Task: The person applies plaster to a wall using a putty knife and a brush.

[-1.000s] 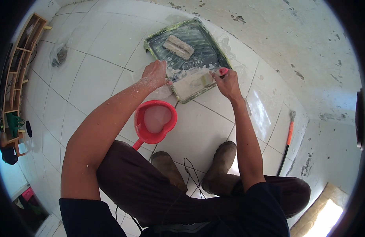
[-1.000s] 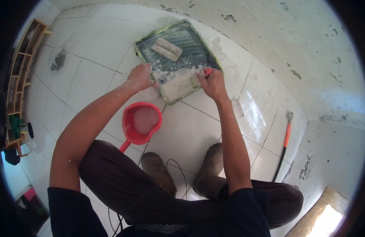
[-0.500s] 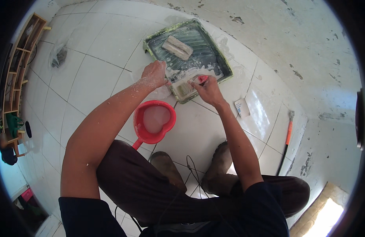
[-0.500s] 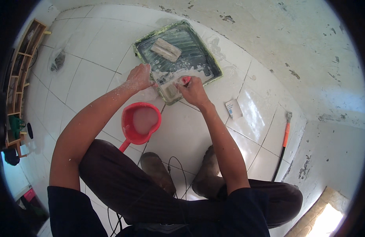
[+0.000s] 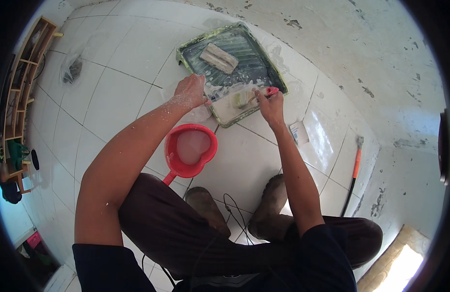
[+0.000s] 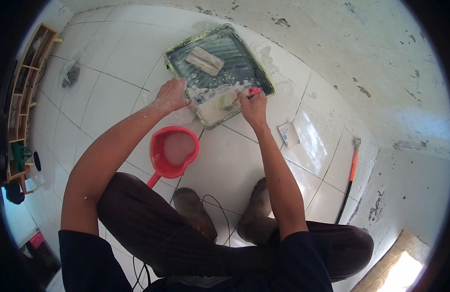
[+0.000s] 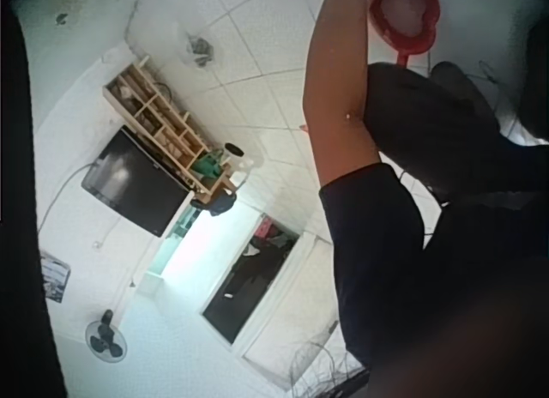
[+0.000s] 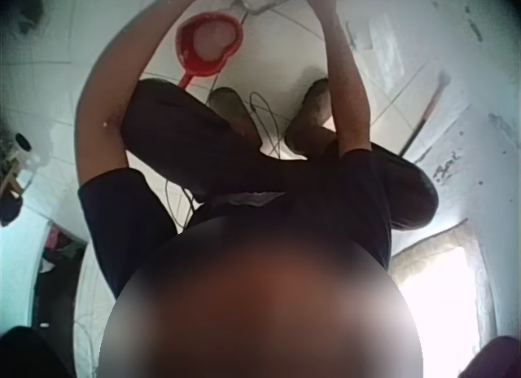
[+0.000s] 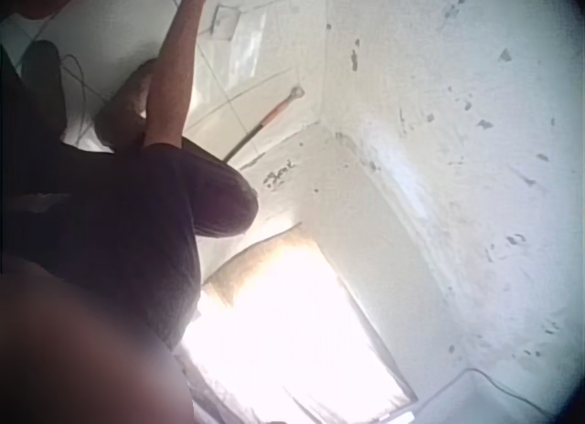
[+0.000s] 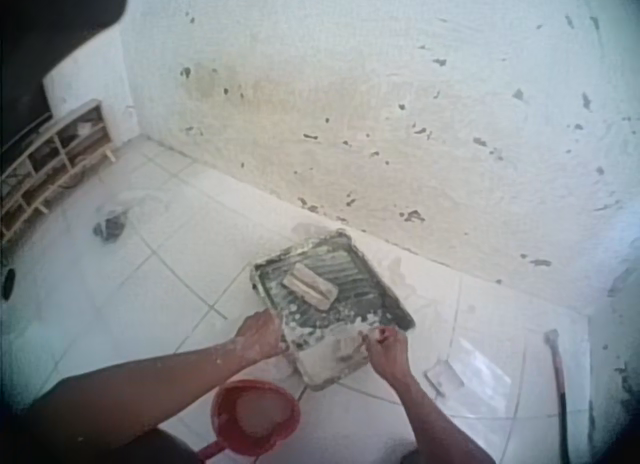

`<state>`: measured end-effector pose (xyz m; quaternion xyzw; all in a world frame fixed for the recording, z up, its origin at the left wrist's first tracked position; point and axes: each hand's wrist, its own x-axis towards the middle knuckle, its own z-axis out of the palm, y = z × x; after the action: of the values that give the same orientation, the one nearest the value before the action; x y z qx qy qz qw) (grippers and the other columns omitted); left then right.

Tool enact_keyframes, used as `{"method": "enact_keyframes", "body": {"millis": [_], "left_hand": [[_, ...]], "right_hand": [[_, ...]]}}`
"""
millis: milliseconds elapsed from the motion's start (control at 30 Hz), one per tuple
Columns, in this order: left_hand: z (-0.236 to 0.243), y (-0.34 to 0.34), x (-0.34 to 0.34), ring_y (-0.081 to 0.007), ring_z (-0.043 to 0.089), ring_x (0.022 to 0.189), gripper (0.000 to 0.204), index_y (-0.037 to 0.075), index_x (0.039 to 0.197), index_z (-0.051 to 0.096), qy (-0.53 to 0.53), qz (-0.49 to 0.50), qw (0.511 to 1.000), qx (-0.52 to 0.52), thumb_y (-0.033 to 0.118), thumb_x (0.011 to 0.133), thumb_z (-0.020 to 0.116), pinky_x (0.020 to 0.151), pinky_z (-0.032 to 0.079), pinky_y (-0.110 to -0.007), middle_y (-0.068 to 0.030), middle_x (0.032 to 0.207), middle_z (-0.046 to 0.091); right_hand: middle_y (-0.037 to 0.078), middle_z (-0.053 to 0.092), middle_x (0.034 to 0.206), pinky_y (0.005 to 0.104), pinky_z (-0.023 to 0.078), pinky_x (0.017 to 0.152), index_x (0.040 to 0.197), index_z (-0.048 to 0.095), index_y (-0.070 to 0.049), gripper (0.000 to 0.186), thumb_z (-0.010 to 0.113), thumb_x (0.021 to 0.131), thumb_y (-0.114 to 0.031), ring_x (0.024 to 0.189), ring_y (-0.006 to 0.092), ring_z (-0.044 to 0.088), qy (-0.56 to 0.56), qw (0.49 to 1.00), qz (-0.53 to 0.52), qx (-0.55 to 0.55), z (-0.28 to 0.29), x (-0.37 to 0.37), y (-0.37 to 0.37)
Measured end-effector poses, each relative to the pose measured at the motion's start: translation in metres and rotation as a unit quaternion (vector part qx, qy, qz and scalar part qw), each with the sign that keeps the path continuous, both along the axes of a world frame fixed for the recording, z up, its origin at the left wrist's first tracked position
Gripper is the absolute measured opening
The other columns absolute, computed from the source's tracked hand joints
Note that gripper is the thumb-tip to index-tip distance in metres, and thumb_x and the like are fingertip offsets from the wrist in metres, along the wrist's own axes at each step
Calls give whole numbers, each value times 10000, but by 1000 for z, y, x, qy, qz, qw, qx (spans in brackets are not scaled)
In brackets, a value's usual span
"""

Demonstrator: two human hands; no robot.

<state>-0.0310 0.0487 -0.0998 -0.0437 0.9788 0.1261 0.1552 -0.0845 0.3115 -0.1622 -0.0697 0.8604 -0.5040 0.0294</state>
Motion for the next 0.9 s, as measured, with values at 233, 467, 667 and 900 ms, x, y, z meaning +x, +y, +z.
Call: {"method": "enact_keyframes", "body": {"millis": [233, 467, 667, 900], "left_hand": [[-3, -3, -1, -386, 689, 1018, 685, -41, 1062, 615, -8, -12, 1000, 1, 403, 647, 932, 886, 560, -466, -243, 1036, 684], [0, -5, 2, -390, 684, 1032, 665, -43, 1058, 619, -26, -2, 1000, -3, 398, 664, 925, 883, 560, -466, -245, 1049, 681], [-3, -1, -1, -387, 683, 1034, 672, -41, 1061, 617, -9, -10, 1000, 11, 399, 658, 925, 879, 563, -463, -239, 1057, 678], [-1, -3, -2, -384, 684, 1032, 683, -42, 1080, 608, -20, -10, 1000, 0, 389, 655, 926, 898, 558, -467, -236, 1056, 676]], "right_hand": [[157, 640, 649, 392, 470, 605, 760, 649, 60, 294, 763, 846, -197, 585, 252, 572, -41, 995, 11, -87, 1, 8, -6], [174, 637, 643, 402, 478, 603, 762, 669, 62, 286, 760, 855, -194, 588, 254, 603, 17, 997, 75, 17, 21, 14, -13], [171, 648, 659, 389, 471, 597, 752, 658, 62, 283, 753, 863, -180, 586, 216, 573, -20, 994, 77, 79, 16, -9, 23], [179, 621, 670, 415, 485, 610, 756, 646, 4, 215, 728, 862, -164, 609, 394, 540, 112, 980, 99, 133, 39, -14, 24]]}}
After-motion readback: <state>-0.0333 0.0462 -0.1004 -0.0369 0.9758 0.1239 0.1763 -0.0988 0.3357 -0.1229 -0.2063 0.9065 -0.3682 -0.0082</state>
